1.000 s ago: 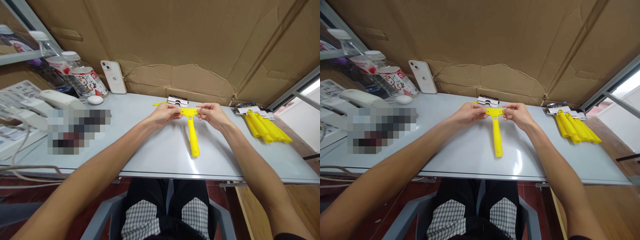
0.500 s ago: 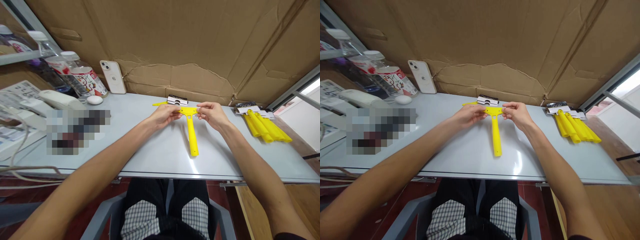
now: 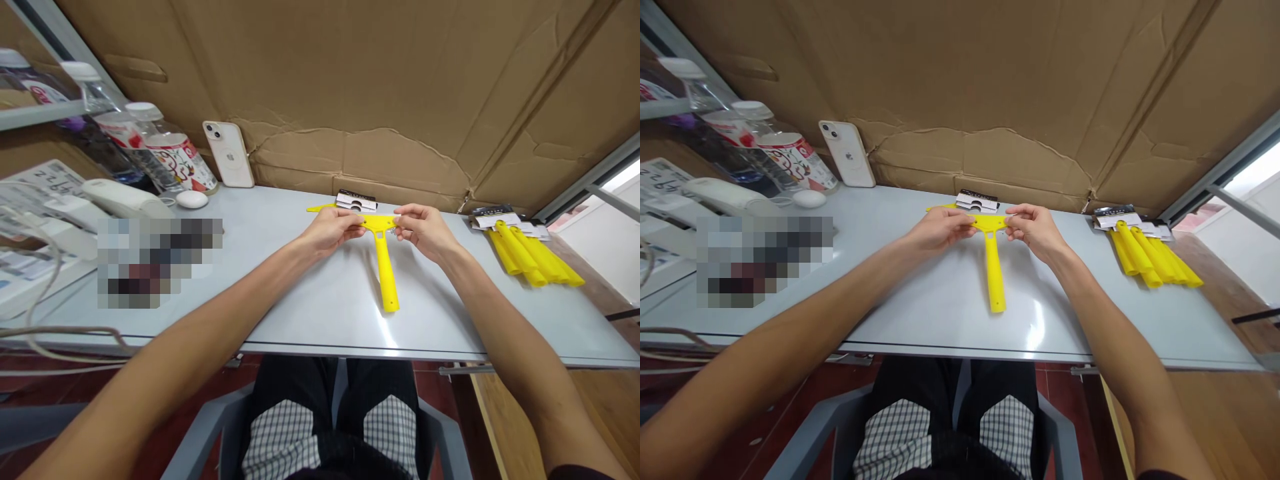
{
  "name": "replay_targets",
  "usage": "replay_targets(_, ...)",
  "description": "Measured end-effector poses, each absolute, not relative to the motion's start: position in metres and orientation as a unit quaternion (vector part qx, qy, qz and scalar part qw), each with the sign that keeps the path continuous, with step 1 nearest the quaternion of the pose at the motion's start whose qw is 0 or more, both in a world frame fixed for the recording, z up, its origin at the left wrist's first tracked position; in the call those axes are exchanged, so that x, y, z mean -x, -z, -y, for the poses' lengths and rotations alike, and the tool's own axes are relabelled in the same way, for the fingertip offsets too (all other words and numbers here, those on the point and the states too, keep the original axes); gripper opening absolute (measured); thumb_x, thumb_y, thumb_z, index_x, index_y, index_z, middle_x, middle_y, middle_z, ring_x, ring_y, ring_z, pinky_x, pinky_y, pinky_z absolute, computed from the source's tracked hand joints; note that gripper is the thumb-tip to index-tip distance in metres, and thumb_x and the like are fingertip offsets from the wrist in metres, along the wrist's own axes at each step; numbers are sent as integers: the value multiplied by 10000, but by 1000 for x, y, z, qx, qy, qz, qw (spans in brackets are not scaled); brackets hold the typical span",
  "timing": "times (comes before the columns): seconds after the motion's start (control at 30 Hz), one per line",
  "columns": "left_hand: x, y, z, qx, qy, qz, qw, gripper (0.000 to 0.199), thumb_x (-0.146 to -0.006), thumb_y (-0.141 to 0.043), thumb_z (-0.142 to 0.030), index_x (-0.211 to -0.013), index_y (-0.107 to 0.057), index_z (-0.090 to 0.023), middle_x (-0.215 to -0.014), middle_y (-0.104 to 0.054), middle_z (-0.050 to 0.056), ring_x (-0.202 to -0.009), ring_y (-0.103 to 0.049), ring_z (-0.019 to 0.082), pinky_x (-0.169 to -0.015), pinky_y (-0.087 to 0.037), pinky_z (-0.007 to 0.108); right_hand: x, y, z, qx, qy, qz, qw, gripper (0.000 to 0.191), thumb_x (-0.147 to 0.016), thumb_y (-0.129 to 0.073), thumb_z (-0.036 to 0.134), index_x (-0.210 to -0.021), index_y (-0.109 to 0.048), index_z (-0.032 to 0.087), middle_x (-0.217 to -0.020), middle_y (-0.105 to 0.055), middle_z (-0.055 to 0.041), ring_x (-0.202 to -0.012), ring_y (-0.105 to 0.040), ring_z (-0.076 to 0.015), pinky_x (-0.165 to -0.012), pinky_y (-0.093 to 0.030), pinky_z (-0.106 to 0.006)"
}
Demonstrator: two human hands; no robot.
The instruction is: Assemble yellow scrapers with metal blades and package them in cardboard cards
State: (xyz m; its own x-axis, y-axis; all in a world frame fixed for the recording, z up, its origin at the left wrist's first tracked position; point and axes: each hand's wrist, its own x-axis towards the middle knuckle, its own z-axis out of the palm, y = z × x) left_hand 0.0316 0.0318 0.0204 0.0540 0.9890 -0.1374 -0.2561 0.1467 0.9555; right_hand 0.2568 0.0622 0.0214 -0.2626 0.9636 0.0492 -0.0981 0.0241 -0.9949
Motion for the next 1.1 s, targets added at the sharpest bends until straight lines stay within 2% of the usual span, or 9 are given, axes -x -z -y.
replay_targets(0.13,-27,-20,-34,-424,-509,-457,593,226,-889,-784,-11,-683,-734,-89,-713,-707,74,-641,-655,101,-785,-609,260,-256,-22,-61,406,-570,559,445,325,-671,-954,218,-916,-744,175,-725,-704,-21,-623,-660,-143,-581,-574,-288)
replay_targets(0.23,-21,-21,-37,-434,-503,-464,586,212,-871,-790,-20,-681,-736,-97,-691,-709,71,-642,-654,106,-783,-618,261,-261,-22,-65,430,-518,603,428,244,-787,-877,271,-986,-765,186,-832,-745,-52,-645,-692,-173,-575,-576,-318)
replay_targets(0.3,-17,-23,-38,-434,-500,-474,581,203,-867,-784,-19,-683,-740,-94,-690,-718,81,-643,-655,107,-785,-624,258,-270,-20,-71,468,-400,671,413,173,-872,-793,268,-1025,-786,188,-928,-779,-80,-660,-704,-190,-610,-583,-347)
replay_targets(0.37,-13,-24,-40,-432,-496,-481,580,198,-863,-772,-4,-686,-746,-89,-704,-733,95,-642,-659,107,-769,-626,247,-281,-17,-78,500,-230,749,368,149,-915,-715,197,-1023,-816,182,-983,-807,-102,-724,-722,-216,-737,-595,-381)
replay_targets(0.47,-11,-25,-41,-428,-490,-488,582,210,-868,-746,22,-687,-753,-84,-707,-739,103,-621,-660,105,-712,-618,223,-295,-13,-88,511,-69,815,266,273,-918,-618,72,-1027,-854,155,-1055,-836,-131,-896,-755,-271,-908,-559,-406)
replay_targets(0.57,-11,-25,-42,-422,-487,-489,588,202,-870,-740,30,-698,-759,-74,-742,-758,120,-607,-662,101,-694,-612,215,-300,-10,-92,523,-45,826,203,357,-918,-563,23,-1062,-869,138,-1071,-839,-137,-949,-766,-285,-874,-539,-374)
replay_targets(0.67,-10,-23,-44,-424,-485,-488,588,161,-844,-785,15,-713,-762,-76,-834,-798,152,-631,-678,110,-742,-630,244,-298,-9,-92,526,-45,831,176,362,-915,-569,23,-1059,-881,138,-1028,-838,-129,-953,-766,-285,-836,-534,-354)
replay_targets(0.83,-10,-21,-44,-431,-484,-491,582,181,-864,-772,-4,-699,-765,-77,-863,-809,167,-658,-694,119,-779,-637,257,-295,-7,-93,511,-51,846,144,369,-876,-592,-2,-1023,-892,155,-959,-840,-112,-944,-764,-286,-856,-545,-355)
replay_targets(1.1,-12,-24,-41,-434,-481,-493,580,229,-871,-745,13,-661,-755,-80,-864,-810,164,-662,-691,115,-777,-642,266,-287,7,-94,512,13,852,104,401,-977,-545,85,-1221,-856,153,-1168,-828,-169,-1072,-745,-314,-963,-540,-392)
